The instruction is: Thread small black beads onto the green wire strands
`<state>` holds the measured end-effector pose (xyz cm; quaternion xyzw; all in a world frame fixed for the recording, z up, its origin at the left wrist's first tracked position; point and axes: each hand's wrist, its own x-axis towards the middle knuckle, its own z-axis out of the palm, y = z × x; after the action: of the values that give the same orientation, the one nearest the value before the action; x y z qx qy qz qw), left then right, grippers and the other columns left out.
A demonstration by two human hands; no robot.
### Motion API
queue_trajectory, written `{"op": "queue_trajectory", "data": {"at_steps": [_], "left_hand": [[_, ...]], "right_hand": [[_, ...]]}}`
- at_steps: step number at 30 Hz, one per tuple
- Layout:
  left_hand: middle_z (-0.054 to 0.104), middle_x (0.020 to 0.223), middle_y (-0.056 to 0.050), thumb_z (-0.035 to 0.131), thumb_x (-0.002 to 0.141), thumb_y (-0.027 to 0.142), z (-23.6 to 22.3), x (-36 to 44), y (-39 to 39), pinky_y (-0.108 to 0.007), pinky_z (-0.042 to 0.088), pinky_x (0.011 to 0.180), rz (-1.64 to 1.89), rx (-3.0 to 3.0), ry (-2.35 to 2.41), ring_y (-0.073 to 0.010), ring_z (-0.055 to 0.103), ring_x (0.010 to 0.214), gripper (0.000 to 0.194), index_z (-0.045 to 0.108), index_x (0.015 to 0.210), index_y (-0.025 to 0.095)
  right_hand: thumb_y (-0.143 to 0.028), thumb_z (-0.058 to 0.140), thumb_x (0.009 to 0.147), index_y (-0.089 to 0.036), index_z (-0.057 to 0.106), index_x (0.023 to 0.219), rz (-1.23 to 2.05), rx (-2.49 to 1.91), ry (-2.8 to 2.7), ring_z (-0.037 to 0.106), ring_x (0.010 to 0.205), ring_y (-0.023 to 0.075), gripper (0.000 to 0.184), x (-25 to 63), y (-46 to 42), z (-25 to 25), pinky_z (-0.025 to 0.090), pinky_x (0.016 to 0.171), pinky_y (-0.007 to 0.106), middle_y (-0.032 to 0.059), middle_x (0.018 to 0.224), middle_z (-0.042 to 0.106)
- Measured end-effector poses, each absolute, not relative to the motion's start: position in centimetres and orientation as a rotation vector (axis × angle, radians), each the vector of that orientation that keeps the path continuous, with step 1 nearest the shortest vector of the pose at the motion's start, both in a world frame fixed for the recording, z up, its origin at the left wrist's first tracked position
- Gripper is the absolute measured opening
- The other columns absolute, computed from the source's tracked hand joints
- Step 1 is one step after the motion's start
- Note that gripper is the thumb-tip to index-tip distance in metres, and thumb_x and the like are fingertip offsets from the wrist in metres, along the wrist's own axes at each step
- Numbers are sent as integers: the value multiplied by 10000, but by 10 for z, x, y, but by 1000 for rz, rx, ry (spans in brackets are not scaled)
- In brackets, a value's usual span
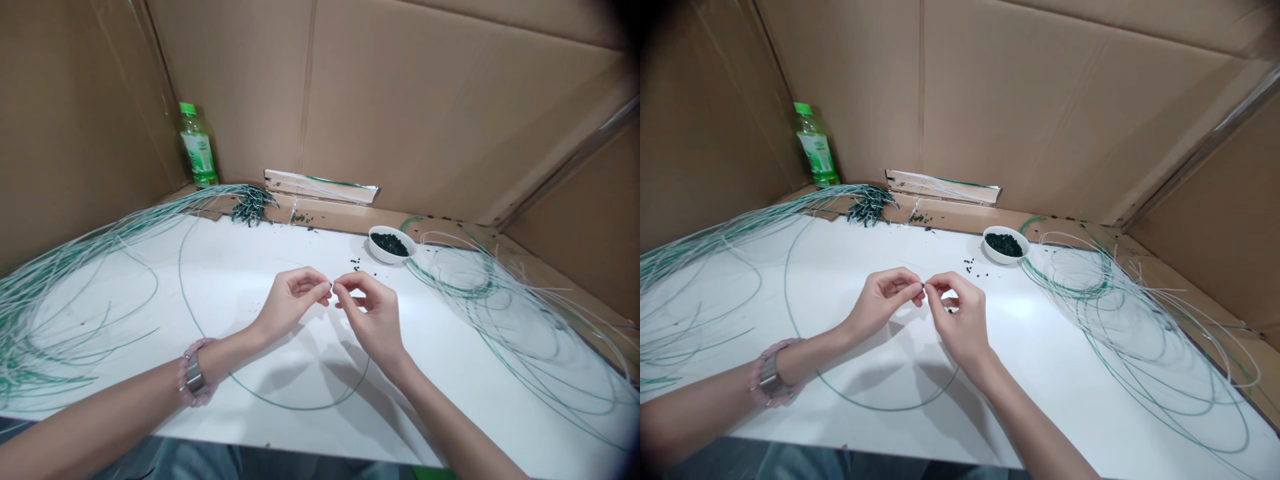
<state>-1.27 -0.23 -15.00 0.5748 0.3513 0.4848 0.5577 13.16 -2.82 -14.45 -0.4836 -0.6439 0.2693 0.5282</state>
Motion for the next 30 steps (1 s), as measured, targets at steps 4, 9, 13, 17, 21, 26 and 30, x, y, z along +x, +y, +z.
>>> {"op": "queue_trajectory", "data": {"at_steps": [4,9,13,17,21,26,30], "left_hand": [[631,652,-7,657,743,275,-152,-14,0,-222,514,631,1166,1373,845,-108,616,600,158,630,715,122],[624,636,-6,645,754,244,-153,-14,2,-211,510,614,1176,1394,844,-103,613,595,134,632,715,116],[627,642,-7,654,749,243,-153,-14,2,-209,511,613,1163,1383,843,-102,612,595,131,638,716,117],[634,650,-12,664,741,264,-153,-15,1,-218,513,621,1155,1382,843,-106,610,595,147,641,714,121],[638,656,-14,661,747,280,-155,-15,2,-220,512,626,1154,1399,843,-108,613,603,158,640,721,125],[632,645,-11,661,748,270,-155,-14,2,-213,508,610,1152,1408,840,-104,607,591,152,637,718,123],[625,645,-7,650,761,248,-154,-15,1,-204,504,627,1141,1419,824,-98,607,606,132,639,720,123]], "right_hand": [[-179,569,800,-196,634,745,452,-1153,-1629,556,649,109,86,135,-28,-141,506,547,207,5,703,610],[-123,577,759,-195,623,716,356,-1137,-1679,532,606,108,96,136,-28,-142,502,559,234,-2,677,599],[-113,578,747,-196,615,707,359,-1138,-1676,521,597,107,99,135,-27,-143,502,552,237,-4,671,590],[-111,574,748,-199,613,709,368,-1132,-1676,518,600,105,104,135,-26,-142,505,548,231,-6,674,586],[-111,563,748,-201,604,701,340,-1138,-1701,513,590,108,109,136,-27,-142,499,542,237,-5,663,578],[-106,558,749,-198,594,698,326,-1135,-1717,503,580,103,111,136,-27,-141,496,541,232,-5,660,568],[-105,558,757,-197,595,703,308,-1136,-1732,508,583,103,112,135,-28,-141,495,543,232,-2,669,571]]}}
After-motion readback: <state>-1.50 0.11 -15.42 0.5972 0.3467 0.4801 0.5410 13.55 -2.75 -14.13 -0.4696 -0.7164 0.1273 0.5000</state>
